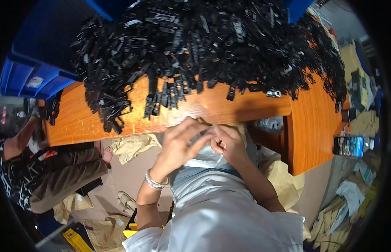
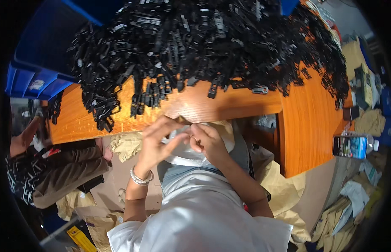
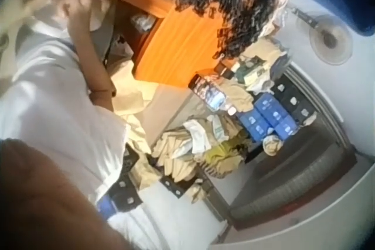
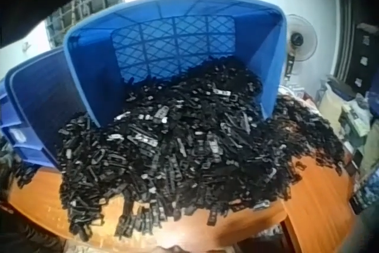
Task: Assembling small black plastic components by hand at a workbench.
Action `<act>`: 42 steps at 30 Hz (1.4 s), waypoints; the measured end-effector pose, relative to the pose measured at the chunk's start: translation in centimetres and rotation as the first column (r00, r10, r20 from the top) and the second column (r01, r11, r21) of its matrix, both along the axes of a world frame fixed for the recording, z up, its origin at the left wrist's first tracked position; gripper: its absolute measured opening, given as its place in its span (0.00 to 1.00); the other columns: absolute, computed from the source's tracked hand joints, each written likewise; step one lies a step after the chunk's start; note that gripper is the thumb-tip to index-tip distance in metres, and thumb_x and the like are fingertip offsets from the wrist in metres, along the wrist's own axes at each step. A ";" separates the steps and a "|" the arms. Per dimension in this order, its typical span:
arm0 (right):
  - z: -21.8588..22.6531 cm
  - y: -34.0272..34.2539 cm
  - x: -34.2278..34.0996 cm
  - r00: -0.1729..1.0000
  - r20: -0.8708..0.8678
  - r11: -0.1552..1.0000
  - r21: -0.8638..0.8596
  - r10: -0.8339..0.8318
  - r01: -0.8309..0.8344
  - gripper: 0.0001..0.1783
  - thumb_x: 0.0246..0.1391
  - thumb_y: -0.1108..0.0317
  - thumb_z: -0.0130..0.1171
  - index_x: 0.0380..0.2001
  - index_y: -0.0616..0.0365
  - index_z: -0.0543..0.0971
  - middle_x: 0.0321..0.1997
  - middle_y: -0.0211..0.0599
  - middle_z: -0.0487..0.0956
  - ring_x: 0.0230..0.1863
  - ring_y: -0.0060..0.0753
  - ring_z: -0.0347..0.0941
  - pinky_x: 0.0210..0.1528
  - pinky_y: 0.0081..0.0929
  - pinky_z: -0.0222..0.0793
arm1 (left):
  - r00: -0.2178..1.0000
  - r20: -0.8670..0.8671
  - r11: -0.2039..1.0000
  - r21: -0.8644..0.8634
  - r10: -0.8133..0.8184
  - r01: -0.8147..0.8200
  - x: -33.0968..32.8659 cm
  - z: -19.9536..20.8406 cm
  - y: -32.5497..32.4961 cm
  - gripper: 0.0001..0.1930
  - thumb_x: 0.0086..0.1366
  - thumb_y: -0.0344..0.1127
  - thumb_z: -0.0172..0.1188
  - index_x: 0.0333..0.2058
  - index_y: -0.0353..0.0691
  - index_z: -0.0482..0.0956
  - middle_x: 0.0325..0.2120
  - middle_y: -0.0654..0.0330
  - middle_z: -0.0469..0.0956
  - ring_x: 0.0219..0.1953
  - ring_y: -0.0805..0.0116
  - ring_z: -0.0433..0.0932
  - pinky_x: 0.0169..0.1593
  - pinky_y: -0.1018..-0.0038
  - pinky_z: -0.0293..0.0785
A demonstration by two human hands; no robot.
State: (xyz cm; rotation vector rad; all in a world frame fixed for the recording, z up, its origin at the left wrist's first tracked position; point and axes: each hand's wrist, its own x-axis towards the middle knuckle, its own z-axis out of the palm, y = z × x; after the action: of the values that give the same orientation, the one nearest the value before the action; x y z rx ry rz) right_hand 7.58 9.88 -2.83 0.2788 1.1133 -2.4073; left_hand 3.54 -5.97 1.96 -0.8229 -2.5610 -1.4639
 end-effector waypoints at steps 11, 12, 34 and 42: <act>-11.3 14.3 13.7 0.707 0.325 0.730 0.559 -0.628 0.392 0.09 0.52 0.67 0.50 0.30 0.61 0.75 0.25 0.30 0.74 0.21 0.16 0.65 0.20 0.12 0.58 | 0.940 0.156 0.946 0.067 0.303 -0.317 -1.2 -0.3 -2.9 0.03 0.53 0.24 0.58 0.25 0.29 0.76 0.19 0.60 0.72 0.20 0.77 0.66 0.24 0.82 0.60; -12.4 14.9 14.4 0.658 0.363 0.722 0.549 -0.660 0.421 0.09 0.51 0.68 0.51 0.32 0.61 0.76 0.26 0.31 0.75 0.24 0.18 0.68 0.22 0.14 0.61 | 0.940 0.160 0.947 0.062 0.301 -0.314 -1.1 -0.2 -3.0 0.03 0.53 0.24 0.58 0.25 0.29 0.76 0.19 0.60 0.72 0.20 0.77 0.66 0.24 0.82 0.60; 2.6 7.2 6.9 0.839 -0.518 0.573 0.641 -0.169 0.511 0.13 0.55 0.72 0.42 0.41 0.64 0.72 0.39 0.39 0.75 0.37 0.36 0.72 0.44 0.27 0.66 | 0.748 0.127 0.729 0.168 0.651 -0.663 -0.9 -2.4 -7.2 0.08 0.59 0.28 0.55 0.24 0.29 0.74 0.18 0.63 0.69 0.19 0.81 0.64 0.23 0.84 0.58; 19.5 5.1 3.7 0.376 -0.755 0.841 -0.512 -0.537 0.172 0.28 0.53 0.66 0.45 0.55 0.53 0.49 0.47 0.40 0.63 0.40 0.28 0.67 0.49 0.34 0.64 | 0.756 -0.016 0.754 0.090 0.655 -0.651 -0.3 -3.0 -7.4 0.08 0.59 0.29 0.54 0.26 0.29 0.76 0.20 0.64 0.69 0.19 0.81 0.65 0.23 0.84 0.59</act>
State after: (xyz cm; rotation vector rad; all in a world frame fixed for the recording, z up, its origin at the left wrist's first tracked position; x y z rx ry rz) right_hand 11.33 14.93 16.67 -1.1559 0.9769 -3.1871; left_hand 3.24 -13.33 -1.03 0.0843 -2.3513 -1.2634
